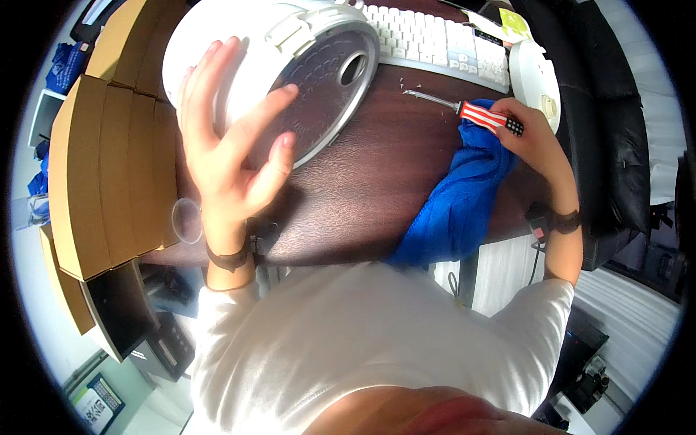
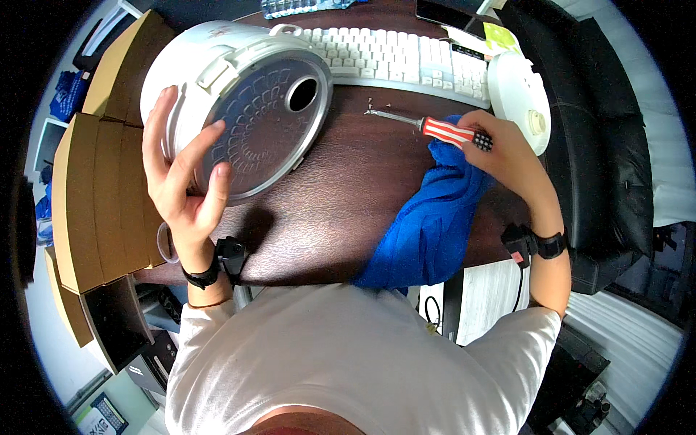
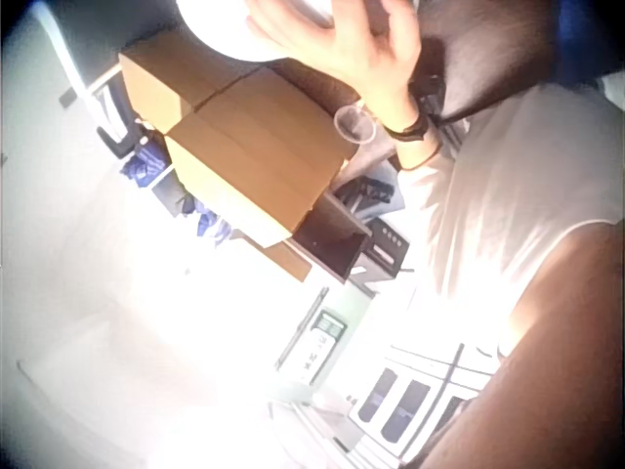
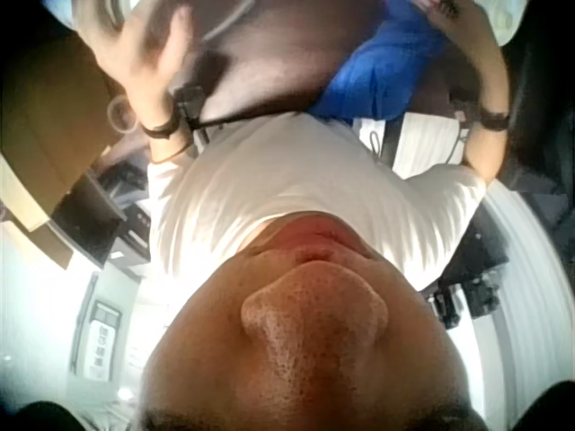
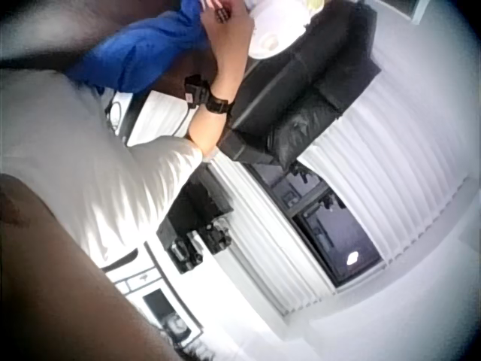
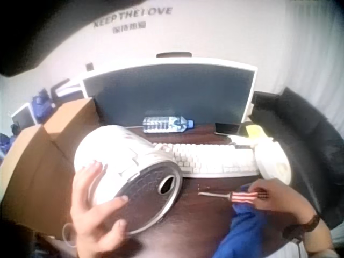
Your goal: The person wipes a circular plastic lid with a blue cloth, then places it on a white bucket. They use a screwdriver to tighten screws around the lid's perimeter, securing it to the bucket.
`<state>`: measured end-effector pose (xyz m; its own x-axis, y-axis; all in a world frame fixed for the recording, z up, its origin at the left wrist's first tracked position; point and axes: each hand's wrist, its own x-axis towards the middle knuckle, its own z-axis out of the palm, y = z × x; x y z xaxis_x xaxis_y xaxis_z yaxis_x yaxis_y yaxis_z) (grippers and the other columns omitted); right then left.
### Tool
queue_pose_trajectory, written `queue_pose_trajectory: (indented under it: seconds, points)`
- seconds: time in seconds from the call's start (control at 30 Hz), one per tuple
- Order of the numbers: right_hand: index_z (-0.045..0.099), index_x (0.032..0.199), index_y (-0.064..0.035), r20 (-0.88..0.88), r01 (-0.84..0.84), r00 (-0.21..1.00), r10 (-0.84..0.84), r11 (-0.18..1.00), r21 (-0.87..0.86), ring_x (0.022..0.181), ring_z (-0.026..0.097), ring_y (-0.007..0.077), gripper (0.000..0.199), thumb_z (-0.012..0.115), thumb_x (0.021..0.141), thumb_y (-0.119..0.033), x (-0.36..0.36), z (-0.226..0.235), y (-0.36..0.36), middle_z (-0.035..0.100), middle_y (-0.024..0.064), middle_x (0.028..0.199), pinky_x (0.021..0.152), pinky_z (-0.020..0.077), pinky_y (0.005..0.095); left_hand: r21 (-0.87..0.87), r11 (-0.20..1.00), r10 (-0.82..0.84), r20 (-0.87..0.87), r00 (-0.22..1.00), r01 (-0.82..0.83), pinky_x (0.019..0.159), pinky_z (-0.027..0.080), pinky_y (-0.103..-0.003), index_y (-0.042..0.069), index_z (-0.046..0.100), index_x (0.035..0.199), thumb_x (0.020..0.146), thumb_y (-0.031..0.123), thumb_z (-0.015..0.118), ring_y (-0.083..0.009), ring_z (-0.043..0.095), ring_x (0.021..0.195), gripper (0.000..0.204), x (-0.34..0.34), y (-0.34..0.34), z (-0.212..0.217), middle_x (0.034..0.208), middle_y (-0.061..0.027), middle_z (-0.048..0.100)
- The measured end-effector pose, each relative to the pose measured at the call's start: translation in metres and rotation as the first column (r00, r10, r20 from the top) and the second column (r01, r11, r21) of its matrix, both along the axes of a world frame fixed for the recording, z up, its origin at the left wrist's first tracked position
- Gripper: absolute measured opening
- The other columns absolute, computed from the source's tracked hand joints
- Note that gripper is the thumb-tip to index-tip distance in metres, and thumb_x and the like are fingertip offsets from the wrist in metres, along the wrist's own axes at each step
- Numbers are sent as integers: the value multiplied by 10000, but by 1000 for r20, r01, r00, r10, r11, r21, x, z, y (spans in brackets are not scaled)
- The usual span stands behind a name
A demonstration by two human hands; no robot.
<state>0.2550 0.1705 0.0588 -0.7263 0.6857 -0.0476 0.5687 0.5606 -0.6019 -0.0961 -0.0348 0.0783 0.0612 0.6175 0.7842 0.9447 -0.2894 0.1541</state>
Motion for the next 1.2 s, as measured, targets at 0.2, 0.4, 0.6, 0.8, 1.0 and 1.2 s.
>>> queue_pose_trajectory:
  seconds: [0.2, 0.4, 0.6, 0.8, 1.0, 1.2]
  points:
    - [608, 1076, -23, -63, 2, 998, -4, 1000, -23, 786, 636, 154, 257, 636, 837, -114, 0, 0, -8, 680, 116, 882, 729, 490, 282, 58, 998, -16, 19, 1000, 14, 1083, 321, -520, 103, 760, 990, 719, 319, 672, -431, 477, 1266, 357, -1, 2, -2, 1329, -238, 537]
    - [603, 1070, -26, -122, -23, 992, 26, 999, 24, 776, 635, 157, 256, 636, 832, -114, -1, 1, -17, 675, 116, 887, 722, 490, 280, 98, 993, -67, 19, 998, 65, 1075, 348, -556, 36, 733, 984, 823, 252, 652, -436, 474, 1286, 281, -5, -3, -4, 1314, -255, 546]
    - [597, 1080, -27, -194, -24, 981, 10, 997, -70, 769, 621, 125, 263, 627, 832, -109, -1, 1, -23, 657, 89, 884, 702, 481, 254, 149, 988, -32, 11, 999, 31, 1030, 400, -538, 1, 714, 920, 842, 196, 648, -430, 525, 1227, 220, -3, -8, -4, 1169, -225, 633]
    - [573, 1144, -25, -319, -63, 945, -77, 912, -406, 736, 583, 75, 314, 589, 836, -81, -5, 3, -38, 623, 42, 931, 661, 466, 207, 107, 991, -76, 0, 997, 76, 998, 427, -514, 6, 708, 892, 800, 205, 721, -411, 551, 1192, 219, 2, -7, 1, 1112, -197, 662]
    - [559, 1144, -2, -451, -243, 892, -14, 827, -507, 765, 570, 75, 327, 571, 826, -76, -28, 8, -57, 599, 51, 950, 673, 469, 210, 69, 993, -100, -10, 995, 100, 1005, 404, -532, 32, 701, 939, 722, 328, 820, -389, 564, 1190, 386, -1, -7, 2, 1091, -168, 685]
    - [555, 1144, 28, -424, -270, 904, 62, 851, -450, 879, 578, 117, 366, 604, 811, -118, -48, 8, -67, 599, 81, 1020, 787, 467, 250, 96, 988, -126, 30, 992, 122, 1004, 379, -510, 99, 732, 945, 700, 338, 809, -360, 592, 1148, 351, -3, -5, 3, 1072, -114, 696]
